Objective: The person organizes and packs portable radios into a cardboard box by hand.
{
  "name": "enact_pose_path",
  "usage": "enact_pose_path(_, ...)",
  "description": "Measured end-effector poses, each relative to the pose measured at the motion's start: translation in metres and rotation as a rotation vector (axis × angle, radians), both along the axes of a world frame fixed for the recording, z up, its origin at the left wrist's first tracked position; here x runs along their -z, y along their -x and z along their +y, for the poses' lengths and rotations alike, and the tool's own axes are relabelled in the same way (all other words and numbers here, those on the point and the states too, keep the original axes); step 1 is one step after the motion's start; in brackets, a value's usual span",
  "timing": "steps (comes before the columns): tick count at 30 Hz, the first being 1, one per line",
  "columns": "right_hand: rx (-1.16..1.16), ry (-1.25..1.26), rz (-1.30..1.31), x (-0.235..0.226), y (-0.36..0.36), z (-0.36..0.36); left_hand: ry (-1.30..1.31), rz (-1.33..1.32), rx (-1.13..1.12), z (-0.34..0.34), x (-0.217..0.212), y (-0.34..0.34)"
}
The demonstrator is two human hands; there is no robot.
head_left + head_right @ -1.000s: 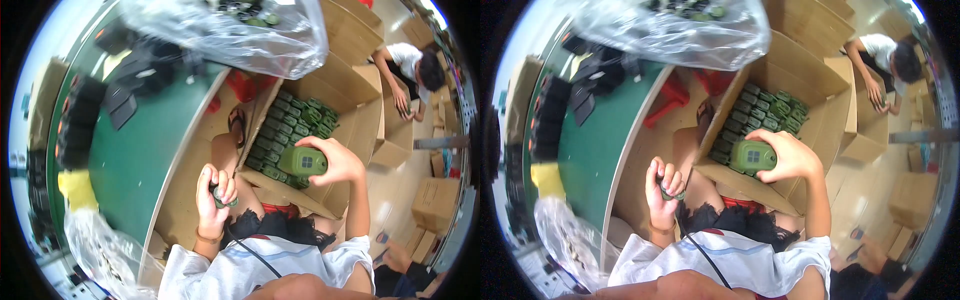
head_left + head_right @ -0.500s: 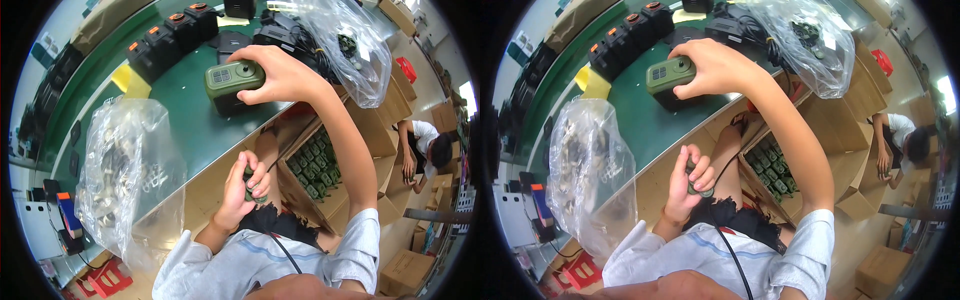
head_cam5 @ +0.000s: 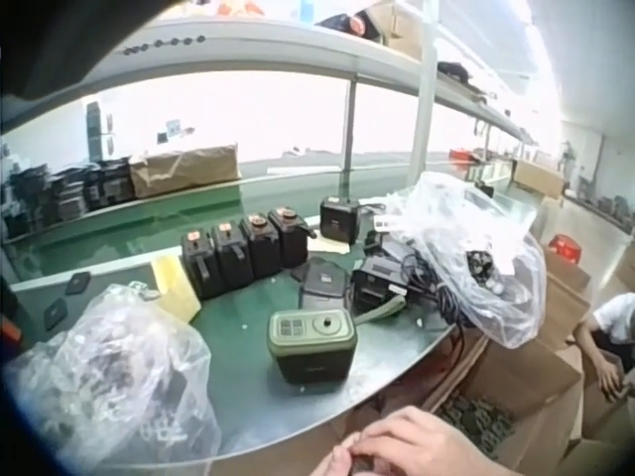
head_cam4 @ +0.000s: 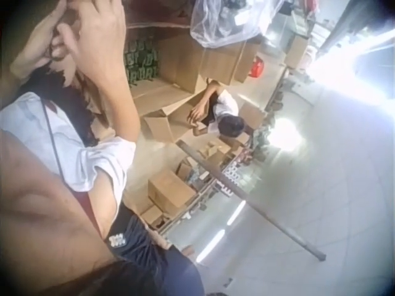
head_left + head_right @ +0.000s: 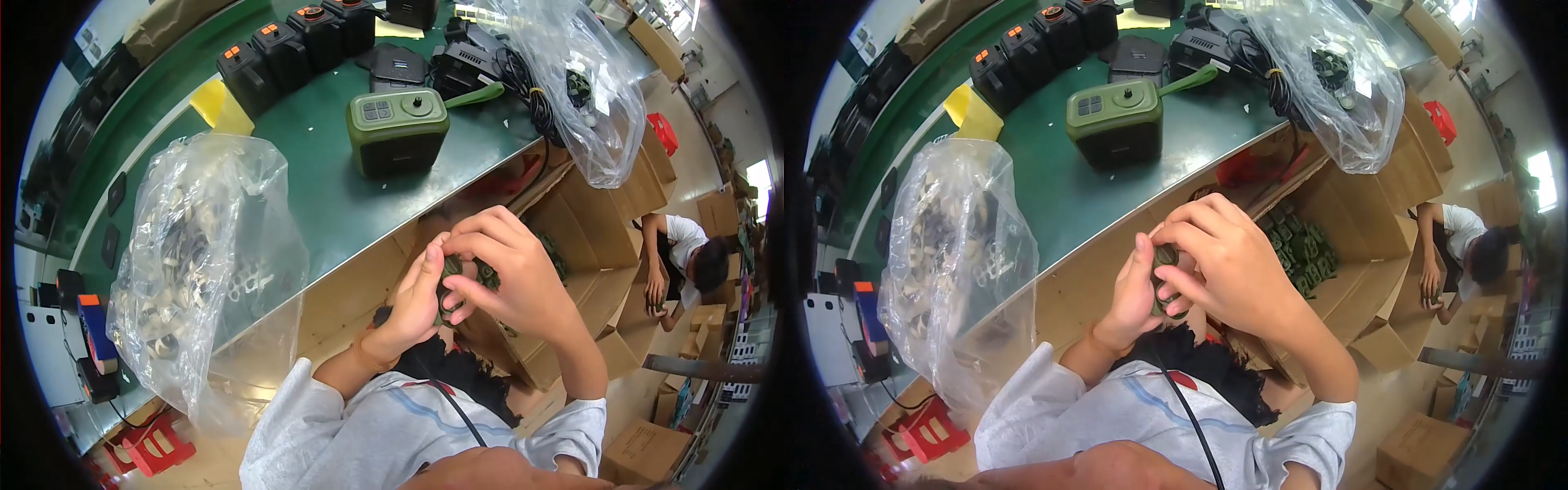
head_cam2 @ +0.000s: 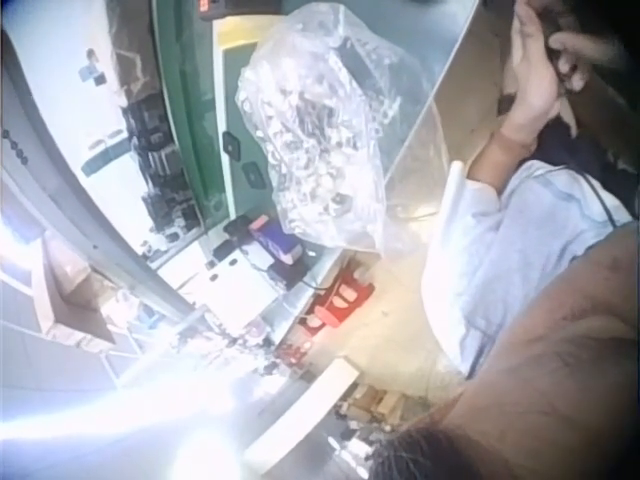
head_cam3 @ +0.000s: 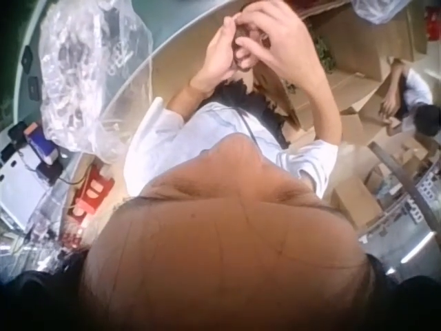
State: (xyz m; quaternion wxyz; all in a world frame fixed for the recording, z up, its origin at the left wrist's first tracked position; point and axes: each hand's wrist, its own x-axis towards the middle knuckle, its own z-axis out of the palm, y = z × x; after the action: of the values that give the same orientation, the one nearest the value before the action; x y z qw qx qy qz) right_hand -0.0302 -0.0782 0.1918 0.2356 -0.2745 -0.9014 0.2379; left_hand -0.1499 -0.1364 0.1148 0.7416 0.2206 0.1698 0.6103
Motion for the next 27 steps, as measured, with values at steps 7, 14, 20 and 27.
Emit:
enact_pose_path(7, -0.088, 0.367, 0.116, -0.008, -0.001, 0.021, -0.071, -0.083, -0.013, -0.002, -0.001, 0.001)
enact_pose_path(14, -0.021, -0.148, 0.361, -0.043, 0.041, 0.087, -0.039, -0.179, 0.014, -0.001, 0.007, 0.009)
enact_pose_path(20, -0.015, -0.167, 0.145, -0.041, 0.067, 0.111, -0.057, -0.155, 0.019, -0.003, 0.018, 0.012)
enact_pose_path(27, -0.073, 0.329, 0.323, -0.036, 0.059, 0.124, -0.077, -0.147, -0.005, -0.002, 0.023, 0.019)
